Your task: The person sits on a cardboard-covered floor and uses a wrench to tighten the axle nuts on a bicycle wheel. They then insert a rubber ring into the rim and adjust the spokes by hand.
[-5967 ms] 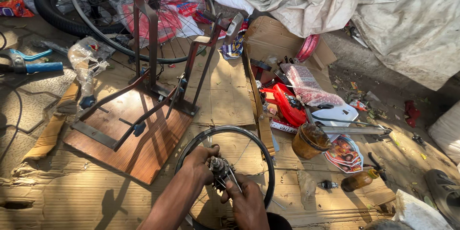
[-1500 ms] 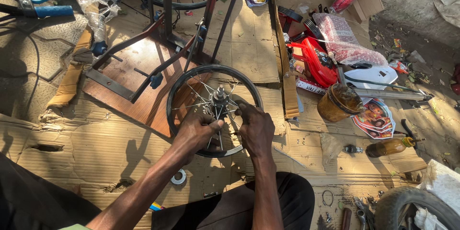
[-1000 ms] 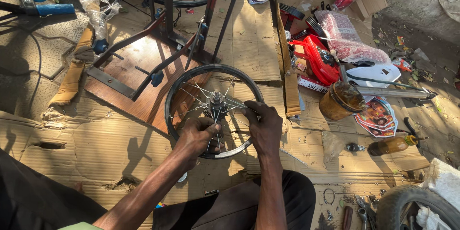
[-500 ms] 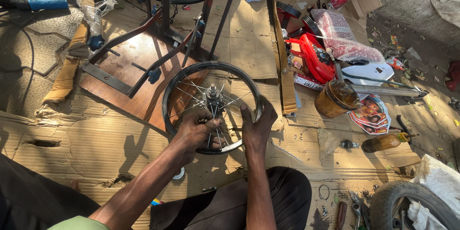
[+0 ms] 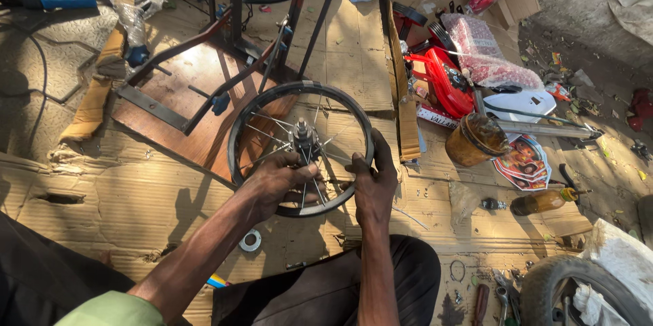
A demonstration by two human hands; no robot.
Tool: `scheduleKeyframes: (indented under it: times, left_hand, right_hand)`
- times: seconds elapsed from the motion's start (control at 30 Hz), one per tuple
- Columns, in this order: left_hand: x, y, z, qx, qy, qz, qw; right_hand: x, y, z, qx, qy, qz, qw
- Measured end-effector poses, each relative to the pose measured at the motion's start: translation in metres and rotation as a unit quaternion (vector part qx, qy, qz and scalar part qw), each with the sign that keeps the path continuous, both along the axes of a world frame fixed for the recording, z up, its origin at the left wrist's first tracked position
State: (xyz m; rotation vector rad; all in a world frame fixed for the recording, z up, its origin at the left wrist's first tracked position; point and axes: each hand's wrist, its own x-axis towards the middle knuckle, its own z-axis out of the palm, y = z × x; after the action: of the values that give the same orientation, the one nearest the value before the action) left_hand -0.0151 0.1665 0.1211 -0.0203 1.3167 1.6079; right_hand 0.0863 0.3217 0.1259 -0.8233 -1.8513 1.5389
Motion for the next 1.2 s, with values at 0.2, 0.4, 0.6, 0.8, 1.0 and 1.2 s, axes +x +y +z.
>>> scheduleKeyframes:
  times: [0.2, 0.4, 0.6, 0.8, 1.0, 1.2]
  left_hand:
    - [0.015, 0.013, -0.006, -0.026, 0.091, 0.041, 0.995]
    - [0.018, 0.02, -0.001, -0.042, 0.159, 0.053, 0.985]
    - [0.009, 0.024, 0.005, -0.067, -0.052, 0.074, 0.994]
    - [0.005, 0.032, 0.01, -0.081, -0.008, -0.013, 0.997]
    - [0.02, 0.045, -0.002, -0.118, -0.011, 0.031, 0.993]
    - [0.023, 0.045, -0.005, -0.041, -0.002, 0.074, 0.996]
  right_hand:
    - [0.0, 0.007, -0.005, -0.021, 0.003, 0.001, 1.0]
    - [0.007, 0.012, -0.018, -0.152, 0.058, -0.007, 0.987]
    - [0.005, 0.022, -0.028, -0.158, 0.045, -0.009, 0.986]
    - [-0.006, 0.031, -0.021, -0.166, 0.029, 0.002, 0.986]
    - [0.006, 0.028, -0.009, -0.177, 0.038, 0.029, 0.983]
    - [0.012, 0.032, -0.007, -0.113, 0.034, 0.067, 0.991]
